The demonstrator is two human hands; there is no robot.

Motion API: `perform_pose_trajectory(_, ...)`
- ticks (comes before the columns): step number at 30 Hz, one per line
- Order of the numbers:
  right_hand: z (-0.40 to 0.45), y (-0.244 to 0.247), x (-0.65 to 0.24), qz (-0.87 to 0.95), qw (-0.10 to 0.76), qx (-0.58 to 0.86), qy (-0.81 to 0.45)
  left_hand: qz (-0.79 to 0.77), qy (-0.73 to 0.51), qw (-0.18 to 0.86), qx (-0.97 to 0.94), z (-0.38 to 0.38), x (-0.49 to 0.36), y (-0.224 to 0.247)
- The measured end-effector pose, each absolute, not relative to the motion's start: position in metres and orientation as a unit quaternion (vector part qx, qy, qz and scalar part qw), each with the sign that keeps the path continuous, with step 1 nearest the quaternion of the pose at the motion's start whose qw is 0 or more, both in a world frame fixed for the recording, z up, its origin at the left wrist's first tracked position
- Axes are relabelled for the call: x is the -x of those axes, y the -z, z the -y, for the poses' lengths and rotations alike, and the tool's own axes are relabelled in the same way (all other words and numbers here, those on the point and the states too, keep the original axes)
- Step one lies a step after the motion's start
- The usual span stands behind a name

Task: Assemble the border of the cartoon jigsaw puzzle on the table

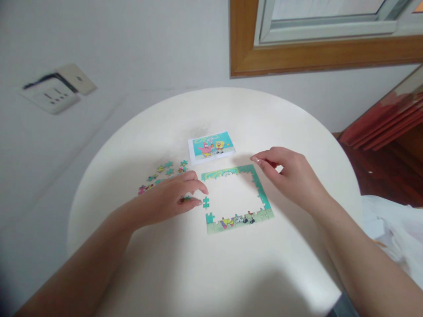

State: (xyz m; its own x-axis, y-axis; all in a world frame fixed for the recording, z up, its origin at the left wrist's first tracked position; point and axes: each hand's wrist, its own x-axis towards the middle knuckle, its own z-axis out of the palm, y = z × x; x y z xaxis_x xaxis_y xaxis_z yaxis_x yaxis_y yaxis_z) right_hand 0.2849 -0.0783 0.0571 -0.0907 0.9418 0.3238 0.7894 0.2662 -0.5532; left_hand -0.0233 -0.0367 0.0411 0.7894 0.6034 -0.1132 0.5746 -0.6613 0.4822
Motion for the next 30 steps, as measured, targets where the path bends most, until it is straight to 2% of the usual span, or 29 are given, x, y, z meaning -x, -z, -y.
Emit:
perform_pose_trajectory(16,0.078,-0.059,-0.289,0.702,0.336,0.616,-0.118,-0.320,-0.005,0.246,-0.915,0.040,0.027,-0.045)
perform_pose_trajectory(18,0.077,-0.061,-0.294,0.663,0.382,0.635,-0.102,-0.319,-0.002,0.250,-0.914,0.040,0.025,-0.045)
perform_pose_trajectory(21,0.075,-0.064,-0.303,0.583,0.500,0.637,-0.071,-0.314,0.003,0.247,-0.917,0.041,0.023,-0.044)
perform_pose_trajectory(26,0.066,-0.069,-0.314,0.465,0.690,0.554,-0.022,-0.318,-0.002,0.223,-0.922,0.038,0.027,-0.043)
perform_pose_trajectory(30,0.060,-0.073,-0.319,0.395,0.788,0.471,0.006,-0.340,0.015,0.212,-0.916,0.034,0.032,-0.044)
